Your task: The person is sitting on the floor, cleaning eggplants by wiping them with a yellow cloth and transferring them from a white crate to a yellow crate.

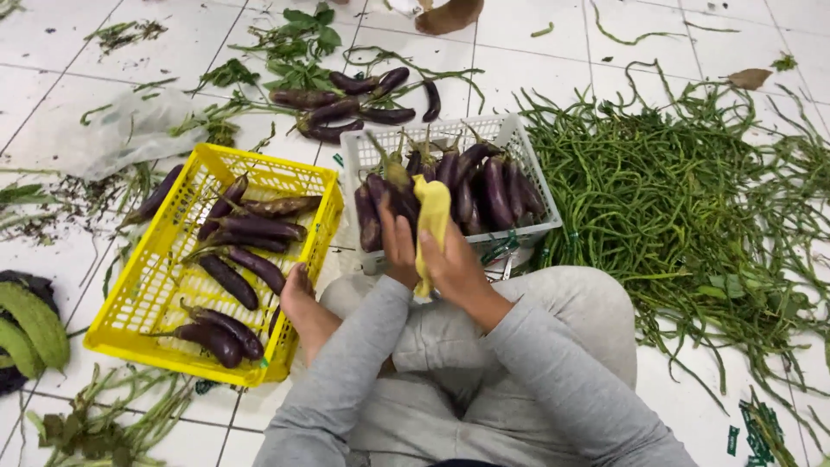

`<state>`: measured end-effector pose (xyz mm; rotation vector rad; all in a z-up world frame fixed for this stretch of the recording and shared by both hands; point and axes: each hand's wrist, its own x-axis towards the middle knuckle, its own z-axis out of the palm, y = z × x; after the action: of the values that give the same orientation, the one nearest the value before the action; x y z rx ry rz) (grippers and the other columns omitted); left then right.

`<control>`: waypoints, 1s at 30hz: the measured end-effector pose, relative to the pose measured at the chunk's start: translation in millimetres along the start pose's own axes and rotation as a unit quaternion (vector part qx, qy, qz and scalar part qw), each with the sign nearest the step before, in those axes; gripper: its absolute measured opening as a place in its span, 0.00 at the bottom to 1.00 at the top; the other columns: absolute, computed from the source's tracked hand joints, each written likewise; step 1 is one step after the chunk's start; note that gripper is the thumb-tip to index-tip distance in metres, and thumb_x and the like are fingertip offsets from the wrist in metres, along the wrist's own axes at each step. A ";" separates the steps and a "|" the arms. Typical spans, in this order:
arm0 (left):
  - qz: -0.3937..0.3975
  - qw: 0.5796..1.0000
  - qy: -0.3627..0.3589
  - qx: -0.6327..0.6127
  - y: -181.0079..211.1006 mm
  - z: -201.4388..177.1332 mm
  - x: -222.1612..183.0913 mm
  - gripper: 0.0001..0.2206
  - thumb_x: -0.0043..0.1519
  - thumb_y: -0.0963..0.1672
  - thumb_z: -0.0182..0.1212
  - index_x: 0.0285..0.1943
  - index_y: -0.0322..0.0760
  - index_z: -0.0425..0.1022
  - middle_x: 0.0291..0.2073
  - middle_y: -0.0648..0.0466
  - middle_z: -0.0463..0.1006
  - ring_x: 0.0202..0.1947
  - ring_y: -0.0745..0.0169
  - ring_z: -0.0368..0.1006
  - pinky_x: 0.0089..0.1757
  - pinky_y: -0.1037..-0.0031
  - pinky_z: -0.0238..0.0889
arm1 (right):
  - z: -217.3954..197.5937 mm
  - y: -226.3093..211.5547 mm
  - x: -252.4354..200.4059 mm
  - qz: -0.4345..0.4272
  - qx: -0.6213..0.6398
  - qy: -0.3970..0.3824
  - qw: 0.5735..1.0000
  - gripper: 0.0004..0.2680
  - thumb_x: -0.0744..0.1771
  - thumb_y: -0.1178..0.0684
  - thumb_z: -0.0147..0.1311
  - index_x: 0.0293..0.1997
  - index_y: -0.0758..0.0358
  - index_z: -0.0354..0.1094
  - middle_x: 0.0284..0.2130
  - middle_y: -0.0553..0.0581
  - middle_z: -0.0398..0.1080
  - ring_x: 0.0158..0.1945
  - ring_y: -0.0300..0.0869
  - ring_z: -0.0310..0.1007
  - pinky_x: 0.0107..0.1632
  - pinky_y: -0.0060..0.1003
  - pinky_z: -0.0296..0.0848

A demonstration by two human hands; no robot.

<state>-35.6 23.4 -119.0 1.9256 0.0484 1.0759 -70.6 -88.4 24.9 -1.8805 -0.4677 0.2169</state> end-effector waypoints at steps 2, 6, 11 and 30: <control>-0.071 0.994 0.011 -0.084 1.4 -9.7 2.4 0.24 0.75 0.42 0.30 0.80 0.27 0.42 0.76 0.34 0.48 0.75 0.42 0.48 0.70 0.62 0.42 | 3.3 -28.1 -5.1 -0.019 0.010 -0.016 1.000 0.15 0.71 0.46 0.43 0.63 0.61 0.62 0.45 0.64 0.73 0.48 0.52 0.77 0.55 0.55 0.71; -0.138 0.977 -0.017 -0.159 -1.2 2.2 -3.7 0.26 0.76 0.46 0.28 0.80 0.27 0.35 0.76 0.29 0.43 0.76 0.36 0.41 0.72 0.57 0.34 | 12.8 6.9 3.6 -0.024 0.059 0.016 0.998 0.12 0.72 0.49 0.41 0.56 0.65 0.65 0.37 0.63 0.72 0.42 0.48 0.74 0.50 0.52 0.72; -0.103 0.972 -0.119 -0.176 96.2 -22.6 53.5 0.27 0.71 0.46 0.42 0.78 0.29 0.46 0.69 0.28 0.60 0.68 0.29 0.59 0.66 0.47 0.49 | -25.2 -3.5 62.1 -0.042 0.169 0.149 0.973 0.13 0.73 0.47 0.42 0.59 0.64 0.64 0.47 0.60 0.70 0.51 0.45 0.68 0.58 0.47 0.67; -0.200 0.928 -0.181 -0.255 62.0 39.8 105.0 0.26 0.75 0.49 0.39 0.80 0.32 0.45 0.74 0.34 0.55 0.75 0.38 0.51 0.71 0.50 0.42 | -49.3 99.6 121.9 -0.083 0.278 0.223 0.931 0.19 0.71 0.52 0.48 0.72 0.64 0.56 0.62 0.69 0.66 0.62 0.51 0.70 0.63 0.47 0.72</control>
<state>34.8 3.8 -13.6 1.5172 -0.0409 0.3948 79.1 -108.5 -41.3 -1.2693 -0.2153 -0.1790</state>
